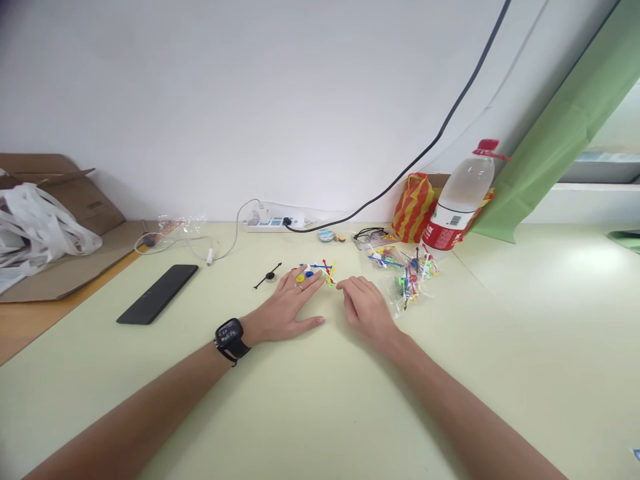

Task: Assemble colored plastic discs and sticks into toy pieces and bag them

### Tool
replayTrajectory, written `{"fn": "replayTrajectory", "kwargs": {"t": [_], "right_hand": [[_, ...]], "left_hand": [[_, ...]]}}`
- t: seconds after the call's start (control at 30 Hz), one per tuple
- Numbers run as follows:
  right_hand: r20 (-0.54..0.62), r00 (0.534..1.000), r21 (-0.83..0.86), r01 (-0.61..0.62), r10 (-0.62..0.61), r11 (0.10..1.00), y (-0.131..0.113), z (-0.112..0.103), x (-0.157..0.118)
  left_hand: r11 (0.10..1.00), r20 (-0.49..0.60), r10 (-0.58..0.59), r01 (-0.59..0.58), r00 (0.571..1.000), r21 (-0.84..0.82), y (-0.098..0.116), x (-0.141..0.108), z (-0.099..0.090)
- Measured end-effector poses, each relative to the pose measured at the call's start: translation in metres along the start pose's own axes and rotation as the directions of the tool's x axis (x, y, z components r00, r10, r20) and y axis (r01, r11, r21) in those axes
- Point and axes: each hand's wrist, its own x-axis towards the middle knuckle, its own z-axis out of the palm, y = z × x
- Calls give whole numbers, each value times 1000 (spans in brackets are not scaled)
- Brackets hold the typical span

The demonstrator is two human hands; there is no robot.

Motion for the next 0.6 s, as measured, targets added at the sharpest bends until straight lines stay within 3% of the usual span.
{"fn": "replayTrajectory", "kwargs": {"t": [0.13,0.3,0.43,0.6], "right_hand": [[-84,985,99,-141,150,985,1,-2,-2],[-63,932,249,-332,357,910,-1,-16,-5],[49,911,423,-390,409,818,-3,-28,-3],[317,904,600,-426,288,677,-17,-30,0]], "left_hand": [[983,65,68,-78,996,163,6,0,-4],[981,17,158,-159,987,108,16,0,-7],[986,-29,132,-128,991,111,14,-1,-3],[999,47,41,-41,998,5,7,-1,1]]}}
